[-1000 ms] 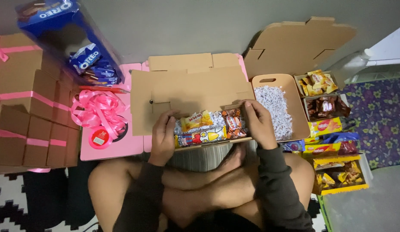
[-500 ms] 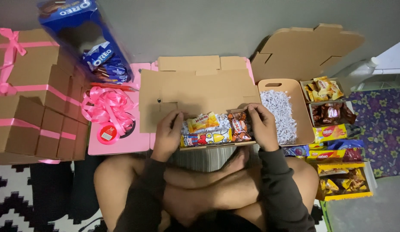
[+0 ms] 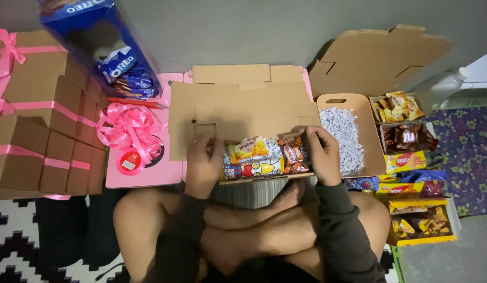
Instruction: Packing a gift box with shredded paper and snacks, then closing the box and preparing ribbon for decoration.
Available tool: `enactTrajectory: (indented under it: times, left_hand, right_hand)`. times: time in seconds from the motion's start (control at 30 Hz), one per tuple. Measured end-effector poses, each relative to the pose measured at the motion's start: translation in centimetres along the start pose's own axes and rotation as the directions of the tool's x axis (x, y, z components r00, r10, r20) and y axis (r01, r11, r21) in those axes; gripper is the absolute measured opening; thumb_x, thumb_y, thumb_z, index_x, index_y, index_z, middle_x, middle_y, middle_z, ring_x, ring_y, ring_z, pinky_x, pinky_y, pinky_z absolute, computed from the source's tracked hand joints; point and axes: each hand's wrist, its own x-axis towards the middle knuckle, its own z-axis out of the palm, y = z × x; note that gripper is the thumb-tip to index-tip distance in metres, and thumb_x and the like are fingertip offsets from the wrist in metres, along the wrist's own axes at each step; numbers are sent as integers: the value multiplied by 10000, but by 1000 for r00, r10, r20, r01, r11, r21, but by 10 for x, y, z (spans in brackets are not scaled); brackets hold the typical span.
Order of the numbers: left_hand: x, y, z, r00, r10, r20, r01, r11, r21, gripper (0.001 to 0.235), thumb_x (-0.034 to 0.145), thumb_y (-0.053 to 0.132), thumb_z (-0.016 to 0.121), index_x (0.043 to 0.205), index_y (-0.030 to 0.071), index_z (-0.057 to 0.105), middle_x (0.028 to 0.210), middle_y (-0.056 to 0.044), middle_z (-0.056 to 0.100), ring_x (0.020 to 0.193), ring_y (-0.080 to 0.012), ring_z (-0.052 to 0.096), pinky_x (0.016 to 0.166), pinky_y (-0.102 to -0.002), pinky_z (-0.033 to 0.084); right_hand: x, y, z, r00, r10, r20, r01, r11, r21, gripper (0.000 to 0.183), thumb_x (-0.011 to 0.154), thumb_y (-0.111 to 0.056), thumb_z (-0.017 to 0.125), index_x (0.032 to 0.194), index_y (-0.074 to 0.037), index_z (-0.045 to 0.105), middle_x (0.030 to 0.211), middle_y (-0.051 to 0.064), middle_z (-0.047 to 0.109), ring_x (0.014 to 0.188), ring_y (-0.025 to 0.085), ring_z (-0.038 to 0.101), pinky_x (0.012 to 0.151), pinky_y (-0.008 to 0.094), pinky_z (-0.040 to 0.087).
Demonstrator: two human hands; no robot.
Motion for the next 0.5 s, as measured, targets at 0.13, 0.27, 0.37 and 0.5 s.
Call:
enactTrajectory:
  times: [0.13, 0.27, 0.37, 0.5]
  left_hand:
    - [8, -5, -1, 999, 3, 44, -4, 1000, 23, 230, 1091, 173, 509, 1015, 37, 678, 821, -141, 640, 789, -248, 667, 702, -361, 546]
    - [4, 6, -3, 1000, 6, 27, -2, 992, -130, 241, 1034, 102, 539, 1235, -29, 556, 904, -191, 586, 856, -266, 623, 739, -407, 530]
    - [4, 9, 0, 1000, -13, -2, 12, 963, -270, 354, 1023, 54, 564, 1334, -60, 440, 1019, -225, 563, 949, -265, 575, 813, -421, 498]
    - [-1, -2, 17, 991, -68, -113, 21, 928, -371, 563, 1036, 56, 604, 1447, -62, 238, 1098, -182, 546, 997, -231, 525, 860, -389, 456]
  right_hand:
    - [1, 0, 1, 1000, -23, -10, 23, 1000, -8, 194, 1084, -127, 590, 1024, -88, 770, 850, 99, 710, 872, 154, 578, 866, 358, 505]
    - [3, 9, 0, 999, -29, -24, 29, 1000, -12, 171, 1072, -104, 609, 1020, -87, 771, 871, 88, 719, 885, 147, 585, 878, 357, 506]
    - [0, 8, 0, 999, -27, -43, 27, 1000, -5, 157, 1065, -107, 620, 1020, -84, 769, 901, 102, 738, 901, 154, 607, 893, 372, 508]
    - [7, 46, 0, 990, 22, -137, -19, 999, 28, 236, 1016, -182, 729, 1169, -40, 616, 1029, 101, 637, 979, 217, 625, 884, 396, 507]
